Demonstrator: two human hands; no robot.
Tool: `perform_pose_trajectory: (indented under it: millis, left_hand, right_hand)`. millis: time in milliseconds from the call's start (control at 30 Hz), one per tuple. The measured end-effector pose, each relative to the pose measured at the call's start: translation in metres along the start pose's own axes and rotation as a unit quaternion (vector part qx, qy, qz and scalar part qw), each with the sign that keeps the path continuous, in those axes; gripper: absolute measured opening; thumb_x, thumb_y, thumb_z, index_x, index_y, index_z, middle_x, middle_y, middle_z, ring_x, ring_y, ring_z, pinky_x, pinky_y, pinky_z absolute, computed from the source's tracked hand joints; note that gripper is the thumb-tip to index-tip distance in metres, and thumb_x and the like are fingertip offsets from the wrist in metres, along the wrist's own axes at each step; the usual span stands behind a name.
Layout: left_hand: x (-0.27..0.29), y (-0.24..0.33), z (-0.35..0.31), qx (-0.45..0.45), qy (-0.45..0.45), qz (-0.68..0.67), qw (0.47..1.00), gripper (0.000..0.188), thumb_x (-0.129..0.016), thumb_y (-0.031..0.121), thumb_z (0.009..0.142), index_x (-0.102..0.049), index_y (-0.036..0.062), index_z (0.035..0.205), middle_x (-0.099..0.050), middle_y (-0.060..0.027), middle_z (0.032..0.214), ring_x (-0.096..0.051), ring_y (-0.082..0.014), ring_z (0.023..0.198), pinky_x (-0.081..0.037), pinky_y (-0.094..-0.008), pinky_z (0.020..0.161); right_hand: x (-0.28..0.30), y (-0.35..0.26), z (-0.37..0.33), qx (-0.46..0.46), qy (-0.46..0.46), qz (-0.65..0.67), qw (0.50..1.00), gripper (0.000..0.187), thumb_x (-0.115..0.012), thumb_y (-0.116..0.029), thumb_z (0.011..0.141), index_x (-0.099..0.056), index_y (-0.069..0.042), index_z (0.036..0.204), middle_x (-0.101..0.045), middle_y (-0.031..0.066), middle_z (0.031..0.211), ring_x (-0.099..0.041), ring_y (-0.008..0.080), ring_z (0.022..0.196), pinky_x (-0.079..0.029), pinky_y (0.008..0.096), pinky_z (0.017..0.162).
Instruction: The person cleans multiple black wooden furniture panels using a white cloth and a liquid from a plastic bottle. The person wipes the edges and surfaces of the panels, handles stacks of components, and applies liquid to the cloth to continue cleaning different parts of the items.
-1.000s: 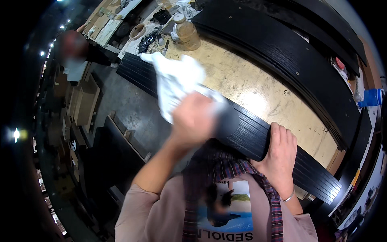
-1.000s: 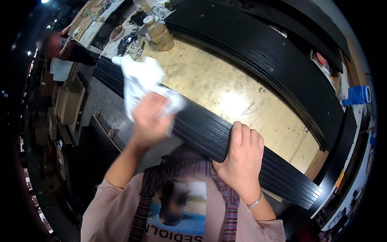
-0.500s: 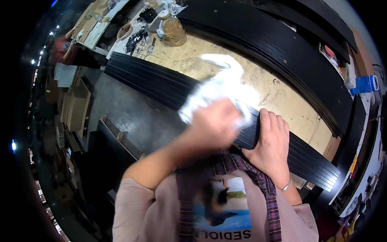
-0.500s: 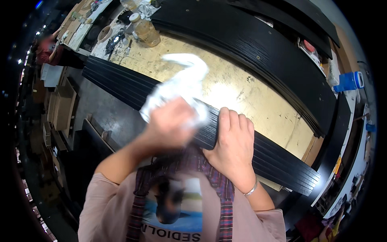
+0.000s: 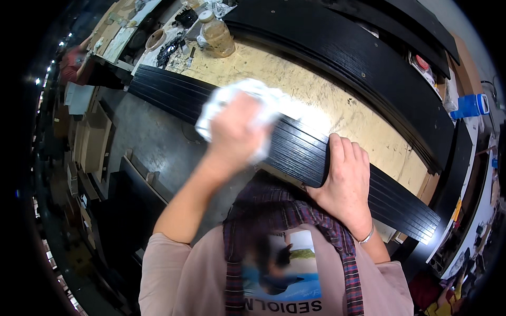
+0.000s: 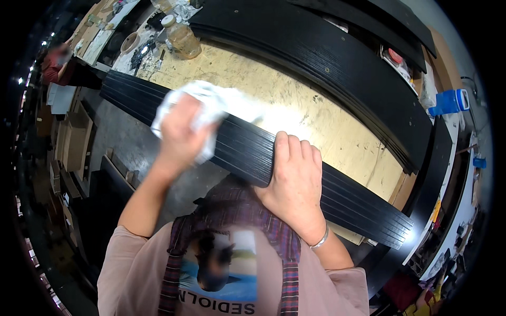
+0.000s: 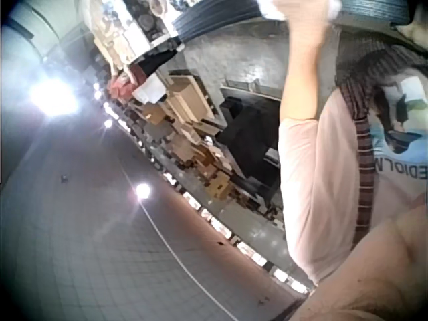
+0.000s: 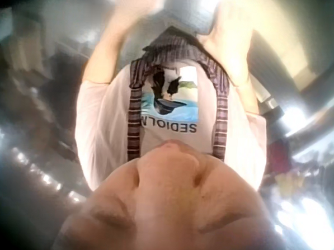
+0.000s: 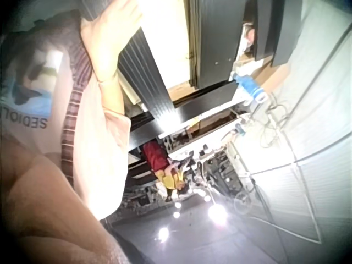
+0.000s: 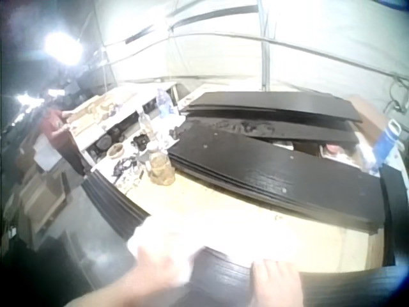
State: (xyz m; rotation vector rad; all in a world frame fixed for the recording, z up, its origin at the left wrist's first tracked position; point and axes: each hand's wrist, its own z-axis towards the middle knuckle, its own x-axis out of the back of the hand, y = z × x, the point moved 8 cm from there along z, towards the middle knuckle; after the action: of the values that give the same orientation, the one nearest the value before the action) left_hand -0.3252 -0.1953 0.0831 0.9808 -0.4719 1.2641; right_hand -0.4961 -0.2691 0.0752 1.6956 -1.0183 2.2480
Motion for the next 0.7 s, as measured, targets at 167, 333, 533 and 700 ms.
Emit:
perform_pose_trajectory:
  millis: [167, 333, 533, 700]
  left_hand:
    - [0.092, -0.163, -0.039, 0.284, 0.151, 0.146, 0.936, 0.028, -0.079, 0.018, 0.080, -0.067, 0.0029, 0.100, -0.069, -0.0159, 0.091, -0.067, -0.0352, 0.082, -0.052, -0.0414, 0.072]
    - [0.011, 0.005, -0.019, 0.046, 0.028, -0.039, 0.998, 0.015, -0.066, 0.008, 0.075, -0.064, 0.0042, 0.089, -0.061, -0.0158, 0.088, -0.062, -0.0349, 0.077, -0.052, -0.0439, 0.068]
    - [0.092, -0.201, -0.040, 0.238, 0.130, 0.014, 0.962, 0.025, -0.078, 0.019, 0.077, -0.067, 0.0054, 0.095, -0.065, -0.0159, 0.092, -0.064, -0.0358, 0.080, -0.052, -0.0428, 0.072]
    - [0.194, -0.411, -0.061, 0.343, 0.137, 0.013, 0.929, 0.034, -0.079, 0.023, 0.080, -0.072, -0.0025, 0.102, -0.074, -0.0177, 0.095, -0.070, -0.0275, 0.084, -0.052, -0.0362, 0.077]
  right_hand:
    - [-0.001, -0.011, 0.001, -0.003, -0.018, -0.007, 1.000, 0.081, -0.086, -0.025, 0.058, -0.049, 0.005, 0.123, -0.056, 0.0165, 0.104, -0.054, 0.0342, 0.098, -0.041, 0.0418, 0.091]
    - [-0.003, -0.013, 0.002, 0.002, -0.009, -0.029, 1.000, 0.080, -0.086, -0.030, 0.061, -0.050, 0.006, 0.123, -0.057, 0.0185, 0.104, -0.055, 0.0360, 0.098, -0.041, 0.0439, 0.091]
    - [-0.007, -0.021, 0.003, -0.025, -0.037, -0.070, 0.997, 0.088, -0.088, -0.023, 0.055, -0.048, 0.006, 0.128, -0.056, 0.0201, 0.110, -0.054, 0.0382, 0.104, -0.041, 0.0453, 0.096]
    - [-0.014, -0.050, 0.029, -0.096, -0.100, -0.107, 0.985, 0.101, -0.092, -0.025, 0.048, -0.046, 0.003, 0.133, -0.055, 0.0200, 0.119, -0.051, 0.0375, 0.114, -0.040, 0.0454, 0.102]
